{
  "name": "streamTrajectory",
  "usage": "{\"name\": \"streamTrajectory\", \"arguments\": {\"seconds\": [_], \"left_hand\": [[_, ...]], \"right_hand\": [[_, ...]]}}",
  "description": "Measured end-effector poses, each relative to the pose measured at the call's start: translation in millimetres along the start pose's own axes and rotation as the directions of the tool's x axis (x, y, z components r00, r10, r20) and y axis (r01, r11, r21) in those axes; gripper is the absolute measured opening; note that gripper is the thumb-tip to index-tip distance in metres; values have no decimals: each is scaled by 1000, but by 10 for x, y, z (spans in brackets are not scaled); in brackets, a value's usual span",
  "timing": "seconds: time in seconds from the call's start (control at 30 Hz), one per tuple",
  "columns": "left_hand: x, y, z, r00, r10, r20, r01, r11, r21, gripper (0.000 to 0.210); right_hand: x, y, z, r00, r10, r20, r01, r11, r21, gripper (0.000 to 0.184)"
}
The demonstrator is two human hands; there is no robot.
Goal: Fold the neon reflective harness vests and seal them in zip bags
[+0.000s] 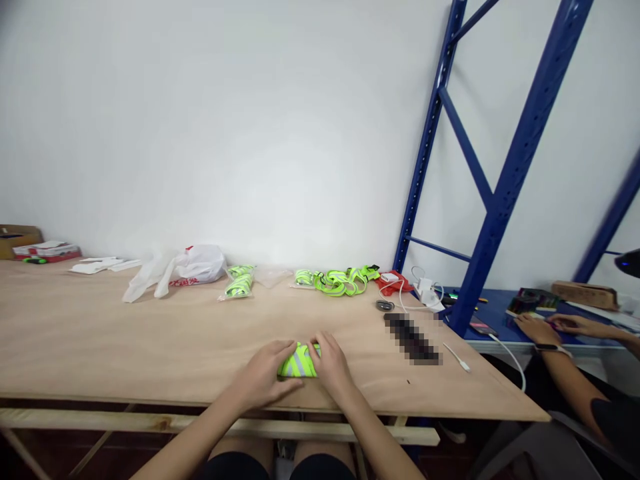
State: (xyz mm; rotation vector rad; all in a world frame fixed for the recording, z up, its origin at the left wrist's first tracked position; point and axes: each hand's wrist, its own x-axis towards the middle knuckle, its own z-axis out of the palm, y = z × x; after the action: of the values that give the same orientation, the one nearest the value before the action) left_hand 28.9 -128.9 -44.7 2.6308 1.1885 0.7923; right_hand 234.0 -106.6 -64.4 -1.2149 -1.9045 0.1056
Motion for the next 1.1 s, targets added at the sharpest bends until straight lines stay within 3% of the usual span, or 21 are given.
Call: {"name": "streamTrajectory", "arguments": {"seconds": [0.2,0.37,0.5,0.67,0.8,0.9,1.1], "left_hand": [[-124,-137,42,994,78,80,-75,997,-33,65],[-136,-144,88,993,119,23,-118,992,-52,59],[-149,-130,48,990,138,38,-135,989,-59,55],[-127,-131,-27,985,154,81,-146,984,-98,55],[-75,-108,-106,977,195,92,-180,973,-146,45],[0,-106,-175,972,205,115,-182,966,-185,38],[309,-237,-226,981,11,196,39,968,-249,51]], "right_hand": [[-100,-125,-63,999,-25,37,26,999,-24,29],[-138,-247,-173,974,-9,226,12,1000,-10,39],[-178,-229,-250,933,8,359,-19,999,28,47],[-178,-240,-328,876,-45,480,26,999,46,90],[-138,-248,-311,855,-140,499,133,990,51,82],[-104,-185,-244,871,-168,462,155,986,67,78],[84,39,-92,907,-123,402,97,992,84,68]]}}
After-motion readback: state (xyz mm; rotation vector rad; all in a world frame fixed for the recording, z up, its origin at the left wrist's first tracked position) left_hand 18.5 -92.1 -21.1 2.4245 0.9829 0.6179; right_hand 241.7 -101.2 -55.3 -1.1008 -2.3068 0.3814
